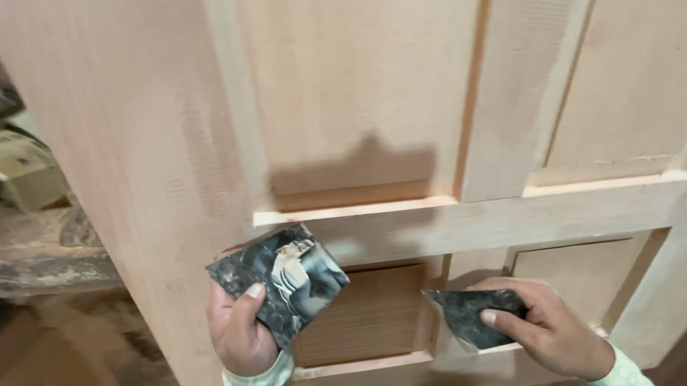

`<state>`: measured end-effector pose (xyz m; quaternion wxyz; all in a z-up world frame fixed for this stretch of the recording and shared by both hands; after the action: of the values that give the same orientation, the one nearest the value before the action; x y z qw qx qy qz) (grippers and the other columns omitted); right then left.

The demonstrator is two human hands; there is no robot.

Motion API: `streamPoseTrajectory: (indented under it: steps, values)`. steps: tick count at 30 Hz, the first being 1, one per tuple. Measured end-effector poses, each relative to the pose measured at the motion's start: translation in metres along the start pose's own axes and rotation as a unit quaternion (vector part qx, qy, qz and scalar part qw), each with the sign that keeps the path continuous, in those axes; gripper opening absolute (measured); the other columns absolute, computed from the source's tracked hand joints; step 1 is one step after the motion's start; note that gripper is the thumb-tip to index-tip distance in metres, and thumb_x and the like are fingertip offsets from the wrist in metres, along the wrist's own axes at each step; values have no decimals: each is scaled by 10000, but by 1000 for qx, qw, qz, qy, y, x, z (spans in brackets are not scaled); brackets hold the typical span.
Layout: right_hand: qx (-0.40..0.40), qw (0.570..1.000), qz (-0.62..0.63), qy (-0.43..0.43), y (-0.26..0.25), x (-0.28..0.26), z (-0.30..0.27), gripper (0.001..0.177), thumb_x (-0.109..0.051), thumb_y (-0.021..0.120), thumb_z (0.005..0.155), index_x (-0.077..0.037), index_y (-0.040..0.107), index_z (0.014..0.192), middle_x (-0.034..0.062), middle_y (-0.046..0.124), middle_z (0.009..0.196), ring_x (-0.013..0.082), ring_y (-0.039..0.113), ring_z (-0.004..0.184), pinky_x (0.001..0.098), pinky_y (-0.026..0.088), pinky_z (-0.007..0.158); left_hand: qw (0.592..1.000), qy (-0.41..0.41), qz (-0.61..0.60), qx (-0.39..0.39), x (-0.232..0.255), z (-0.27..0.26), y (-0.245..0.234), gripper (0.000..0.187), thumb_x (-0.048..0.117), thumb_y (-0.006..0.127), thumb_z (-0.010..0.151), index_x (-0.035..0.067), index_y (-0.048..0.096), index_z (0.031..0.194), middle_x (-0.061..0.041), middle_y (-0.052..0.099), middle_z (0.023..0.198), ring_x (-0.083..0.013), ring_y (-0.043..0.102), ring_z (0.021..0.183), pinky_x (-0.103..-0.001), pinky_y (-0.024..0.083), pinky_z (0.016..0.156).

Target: The person sands the surface of a wooden door using sandpaper, focusing on the edges and panels. They also apply a substance from a can onto the door using a small stick and spread it with the sandpaper.

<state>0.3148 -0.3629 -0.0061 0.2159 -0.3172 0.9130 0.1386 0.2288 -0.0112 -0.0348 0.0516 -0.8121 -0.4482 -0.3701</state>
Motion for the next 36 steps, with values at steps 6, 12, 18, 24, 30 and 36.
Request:
streamPoseTrajectory:
  steps: [6,12,18,24,30,36]
  values:
    - [12,996,-61,60,33,-12,3,295,-78,666,903,32,724,1170,115,803,943,159,732,832,300,605,759,999,-17,-37,-18,-12,-8,-33,406,22,509,906,-115,516,1288,-189,675,1141,-228,664,1030,-360,538,964]
    - [-27,998,-52,-6,72,-30,-4,284,-51,639,918,40,720,1175,123,795,985,158,700,855,308,589,790,997,30,-67,-17,3,-19,-69,429,0,509,906,-131,516,1315,-192,676,1164,-246,674,1033,-378,548,952]
    - [59,972,-184,-132,76,-26,-39,335,-53,669,868,5,688,1198,101,803,998,150,760,907,304,581,813,998,3,-57,-14,10,-39,-87,473,37,476,855,-91,541,1306,-178,696,1178,-248,699,1053,-354,553,960]
    - [108,984,-119,-76,70,3,-77,313,-63,670,870,-12,707,1177,98,816,891,161,747,791,308,619,712,1000,-5,-8,-19,-51,-68,-109,408,38,503,867,-94,592,1243,-186,706,1129,-258,698,987,-359,558,894]
    - [88,987,-60,-119,96,4,-101,279,-34,648,891,-7,702,1164,137,796,918,198,718,818,325,606,734,912,304,268,-71,-46,-105,-116,259,27,551,921,-28,641,1157,-167,691,1116,-230,671,974,-347,554,879]
    - [-18,851,-269,-451,155,-71,-142,344,49,614,892,-11,692,1221,172,718,1172,304,723,1016,360,592,833,963,56,176,-195,-25,-122,-112,229,22,550,904,-35,648,1103,-95,707,977,-156,649,854,-298,545,788]
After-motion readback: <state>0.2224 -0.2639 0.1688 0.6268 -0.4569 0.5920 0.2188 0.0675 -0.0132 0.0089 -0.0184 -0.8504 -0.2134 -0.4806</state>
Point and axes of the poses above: each hand's wrist, its own z-axis towards the middle knuckle, its own y-axis out of the palm, x = y × z, the point moved 5 cm from there along z, towards the middle knuckle
